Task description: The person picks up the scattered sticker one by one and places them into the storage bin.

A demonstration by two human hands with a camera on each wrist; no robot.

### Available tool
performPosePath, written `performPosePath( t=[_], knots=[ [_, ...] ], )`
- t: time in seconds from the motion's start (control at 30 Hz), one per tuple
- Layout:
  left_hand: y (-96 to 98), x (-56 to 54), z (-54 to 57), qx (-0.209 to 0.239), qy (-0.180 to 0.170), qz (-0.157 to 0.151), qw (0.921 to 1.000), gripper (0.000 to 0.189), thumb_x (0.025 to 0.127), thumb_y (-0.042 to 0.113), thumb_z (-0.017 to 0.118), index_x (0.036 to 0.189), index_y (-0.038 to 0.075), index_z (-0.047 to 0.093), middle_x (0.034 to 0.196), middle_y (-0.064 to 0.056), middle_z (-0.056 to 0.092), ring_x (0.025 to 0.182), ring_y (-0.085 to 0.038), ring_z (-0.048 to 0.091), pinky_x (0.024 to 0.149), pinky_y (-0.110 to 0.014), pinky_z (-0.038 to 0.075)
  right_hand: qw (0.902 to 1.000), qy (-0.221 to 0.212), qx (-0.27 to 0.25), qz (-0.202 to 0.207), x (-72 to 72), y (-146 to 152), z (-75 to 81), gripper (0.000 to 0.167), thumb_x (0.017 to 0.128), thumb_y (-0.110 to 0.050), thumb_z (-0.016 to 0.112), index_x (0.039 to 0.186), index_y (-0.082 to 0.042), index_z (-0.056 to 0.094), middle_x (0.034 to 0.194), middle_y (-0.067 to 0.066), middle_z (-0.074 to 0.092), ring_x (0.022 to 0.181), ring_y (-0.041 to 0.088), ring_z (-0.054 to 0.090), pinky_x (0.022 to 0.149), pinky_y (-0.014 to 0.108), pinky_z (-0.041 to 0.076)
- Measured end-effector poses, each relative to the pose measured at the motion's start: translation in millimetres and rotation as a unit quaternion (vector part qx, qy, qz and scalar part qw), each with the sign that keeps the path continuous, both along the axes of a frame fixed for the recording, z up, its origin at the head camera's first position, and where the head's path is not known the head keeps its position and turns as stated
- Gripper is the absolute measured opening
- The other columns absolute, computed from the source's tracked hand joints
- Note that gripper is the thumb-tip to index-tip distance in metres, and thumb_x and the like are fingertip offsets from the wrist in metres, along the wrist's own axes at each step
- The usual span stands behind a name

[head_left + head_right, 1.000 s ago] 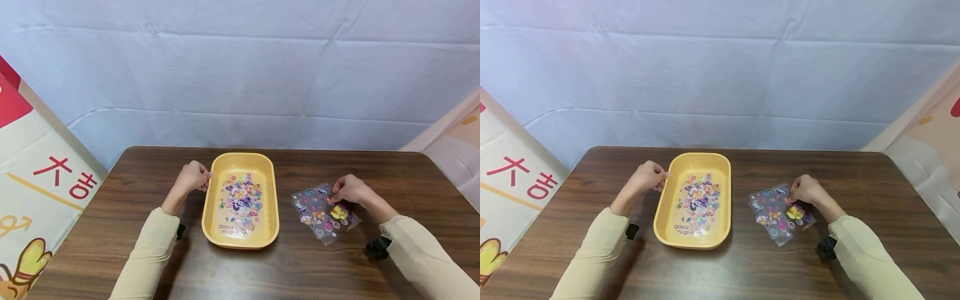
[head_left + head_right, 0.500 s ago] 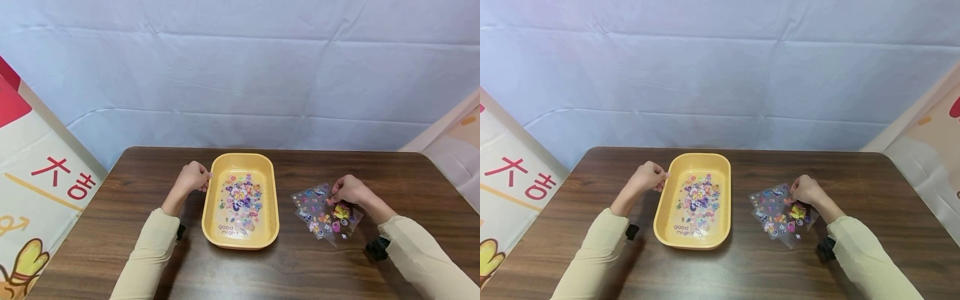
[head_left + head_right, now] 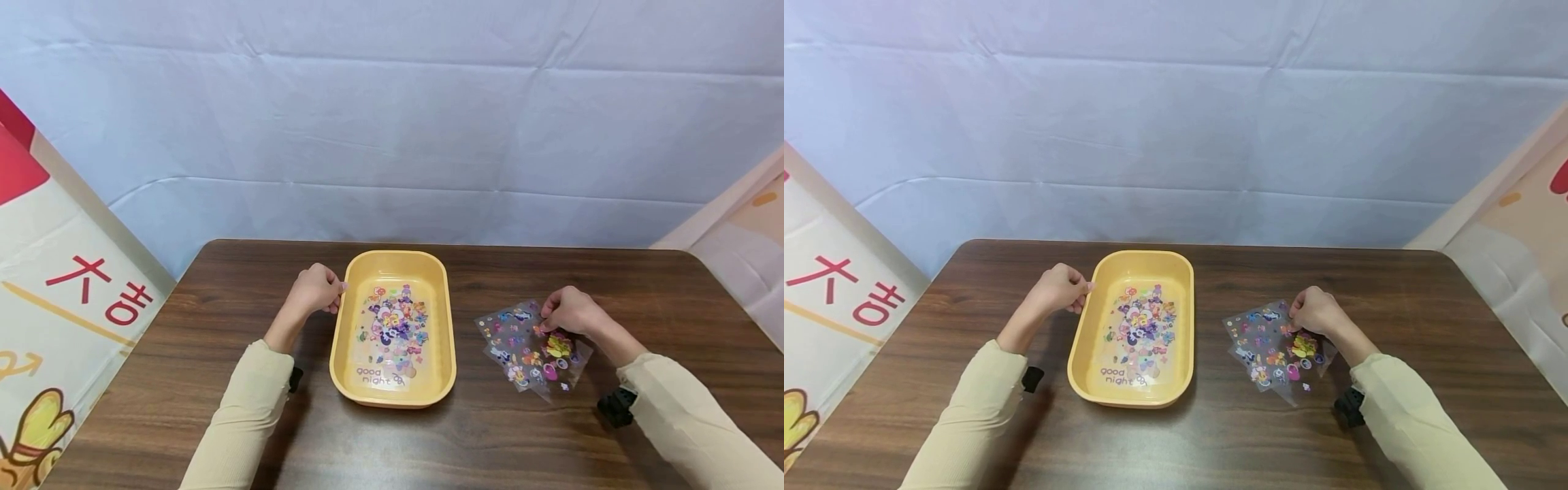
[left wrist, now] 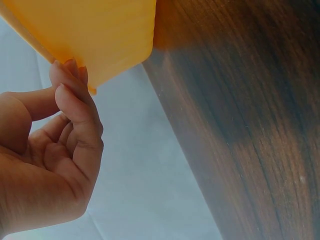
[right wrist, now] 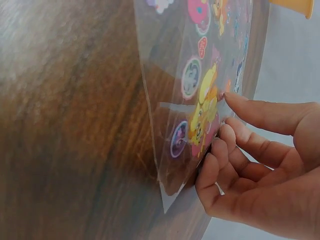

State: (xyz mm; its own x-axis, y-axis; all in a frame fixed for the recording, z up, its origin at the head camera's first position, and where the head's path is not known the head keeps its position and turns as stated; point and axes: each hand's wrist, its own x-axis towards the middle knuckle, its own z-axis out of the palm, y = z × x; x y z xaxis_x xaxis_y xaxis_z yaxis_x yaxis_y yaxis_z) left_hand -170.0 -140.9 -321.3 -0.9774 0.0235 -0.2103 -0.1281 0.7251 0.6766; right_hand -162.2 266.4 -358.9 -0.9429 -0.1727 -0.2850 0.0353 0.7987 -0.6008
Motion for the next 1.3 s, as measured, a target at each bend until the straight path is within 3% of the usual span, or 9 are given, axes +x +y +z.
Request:
performPosePath(
  t=[0.57, 0.83, 1.03, 1.3],
  knots=[
    [0.9, 0.7, 0.4, -0.006, -0.009, 0.005, 0.9999, 0.027, 0.091, 0.013, 0.057, 0.070, -0.001, 0.062, 0.058, -0.007, 0.061, 0.049, -0.014, 0.059, 0.059, -0.034, 0.054, 0.9997, 0.001, -0.018, 0.018, 1.5, 2.5, -2.0, 0.001, 0.075, 0.007, 0.057, 0.074, 0.006, 0.056, 0.068, 0.008, 0.055, 0.058, 0.018, 0.047, 0.050, 0.031, 0.041],
    [0.2, 0.7, -0.4, -0.015, -0.008, 0.001, 0.9999, 0.032, 0.091, 0.016, 0.058, 0.063, 0.000, 0.058, 0.057, -0.007, 0.061, 0.050, -0.014, 0.059, 0.060, -0.033, 0.054, 0.9993, -0.001, -0.034, 0.017, 2.8, 1.4, -2.4, 0.006, 0.073, 0.010, 0.054, 0.072, 0.004, 0.055, 0.065, 0.007, 0.053, 0.054, 0.016, 0.047, 0.048, 0.031, 0.040],
    [0.5, 1.1, 0.5, -0.017, -0.007, 0.000, 0.9998, 0.030, 0.091, 0.016, 0.058, 0.067, -0.002, 0.060, 0.057, -0.006, 0.061, 0.049, -0.013, 0.059, 0.059, -0.032, 0.054, 0.9988, -0.007, -0.046, 0.010, 3.6, 0.1, -3.1, 0.008, 0.073, 0.012, 0.051, 0.073, 0.004, 0.054, 0.064, 0.006, 0.051, 0.051, 0.016, 0.046, 0.045, 0.030, 0.040],
    [1.8, 1.9, 4.1, -0.018, -0.007, 0.003, 0.9998, 0.032, 0.091, 0.015, 0.058, 0.063, 0.001, 0.058, 0.057, -0.006, 0.061, 0.049, -0.013, 0.059, 0.059, -0.033, 0.054, 0.9991, -0.006, -0.042, 0.009, 1.5, 1.8, -2.6, 0.011, 0.070, 0.010, 0.056, 0.080, 0.008, 0.051, 0.066, 0.008, 0.049, 0.052, 0.017, 0.046, 0.046, 0.031, 0.041]
  ],
)
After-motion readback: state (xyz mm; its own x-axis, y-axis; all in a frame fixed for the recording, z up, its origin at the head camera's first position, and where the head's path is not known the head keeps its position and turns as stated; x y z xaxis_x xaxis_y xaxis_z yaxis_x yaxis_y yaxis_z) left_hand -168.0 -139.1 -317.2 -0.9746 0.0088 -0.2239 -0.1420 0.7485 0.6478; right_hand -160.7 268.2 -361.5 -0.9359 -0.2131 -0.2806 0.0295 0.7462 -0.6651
